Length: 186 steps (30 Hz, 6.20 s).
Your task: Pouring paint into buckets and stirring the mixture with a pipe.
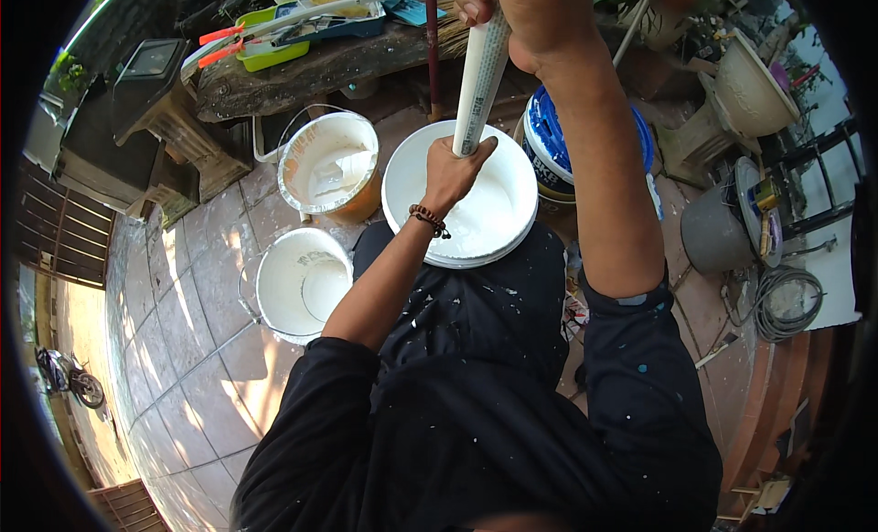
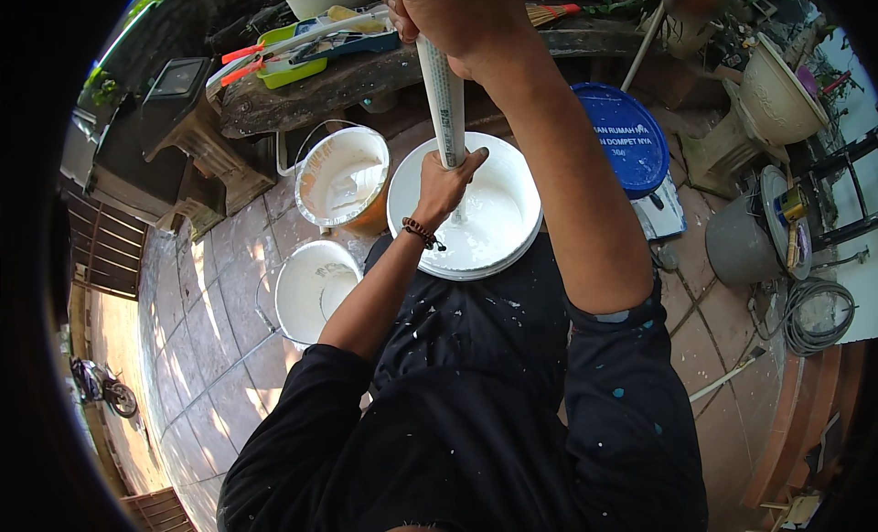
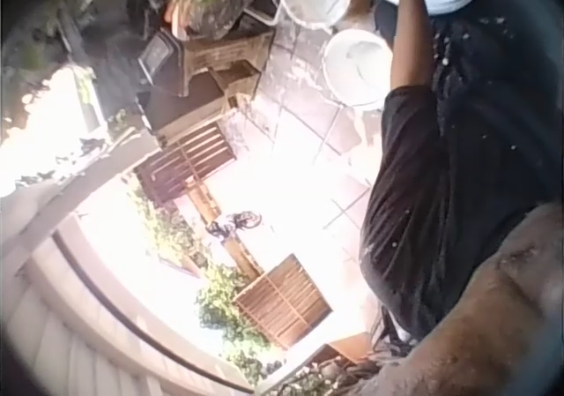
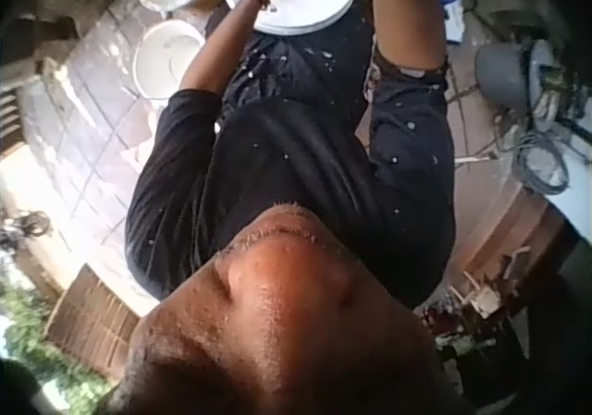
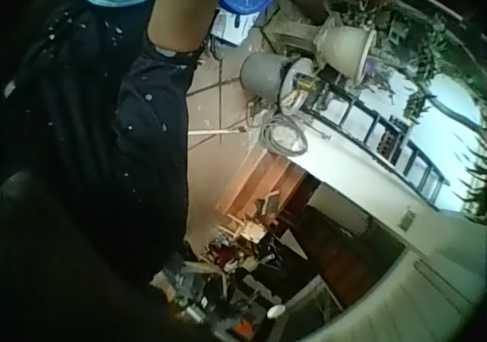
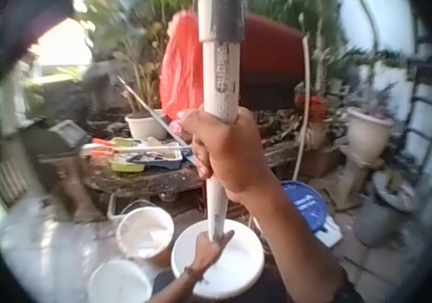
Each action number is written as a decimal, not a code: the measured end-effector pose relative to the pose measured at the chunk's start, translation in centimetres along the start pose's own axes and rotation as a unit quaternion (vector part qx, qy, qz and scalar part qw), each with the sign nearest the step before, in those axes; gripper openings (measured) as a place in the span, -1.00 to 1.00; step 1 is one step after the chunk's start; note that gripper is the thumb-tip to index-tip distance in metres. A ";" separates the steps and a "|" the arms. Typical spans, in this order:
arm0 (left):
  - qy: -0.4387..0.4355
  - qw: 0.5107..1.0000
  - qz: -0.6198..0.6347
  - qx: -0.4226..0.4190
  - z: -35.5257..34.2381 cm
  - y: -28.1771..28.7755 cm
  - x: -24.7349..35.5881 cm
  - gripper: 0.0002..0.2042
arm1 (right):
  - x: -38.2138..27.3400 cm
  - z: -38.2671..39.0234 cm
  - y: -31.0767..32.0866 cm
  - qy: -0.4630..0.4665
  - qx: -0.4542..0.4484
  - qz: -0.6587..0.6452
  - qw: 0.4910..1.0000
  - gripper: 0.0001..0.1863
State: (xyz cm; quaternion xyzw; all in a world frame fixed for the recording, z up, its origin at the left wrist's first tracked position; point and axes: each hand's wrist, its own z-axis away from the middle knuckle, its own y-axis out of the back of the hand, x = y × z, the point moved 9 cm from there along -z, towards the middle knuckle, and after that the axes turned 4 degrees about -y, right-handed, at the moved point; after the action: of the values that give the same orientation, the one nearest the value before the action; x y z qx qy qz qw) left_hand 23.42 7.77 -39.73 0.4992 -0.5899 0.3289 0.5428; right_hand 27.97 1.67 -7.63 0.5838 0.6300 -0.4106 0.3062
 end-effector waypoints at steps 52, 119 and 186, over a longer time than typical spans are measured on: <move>-0.064 0.987 0.133 -0.063 0.6 -5.5 0.6 -0.66 | -3.4 3.2 -0.3 0.196 0.068 0.215 0.954 -0.74; -0.051 0.997 0.045 -0.034 5.4 -5.2 4.2 -0.63 | -4.1 3.8 2.3 0.003 -0.001 0.064 0.998 -0.68; -0.082 0.989 -0.110 -0.049 4.1 -1.3 3.7 -0.68 | -3.5 5.6 3.3 0.060 0.053 -0.010 0.997 -0.70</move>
State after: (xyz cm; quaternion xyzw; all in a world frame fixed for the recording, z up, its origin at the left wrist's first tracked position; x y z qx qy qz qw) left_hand 23.67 2.74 -37.13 0.5591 -0.5891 0.1963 0.5494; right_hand 31.14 -5.03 -7.76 0.6164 0.6306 -0.4107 0.2318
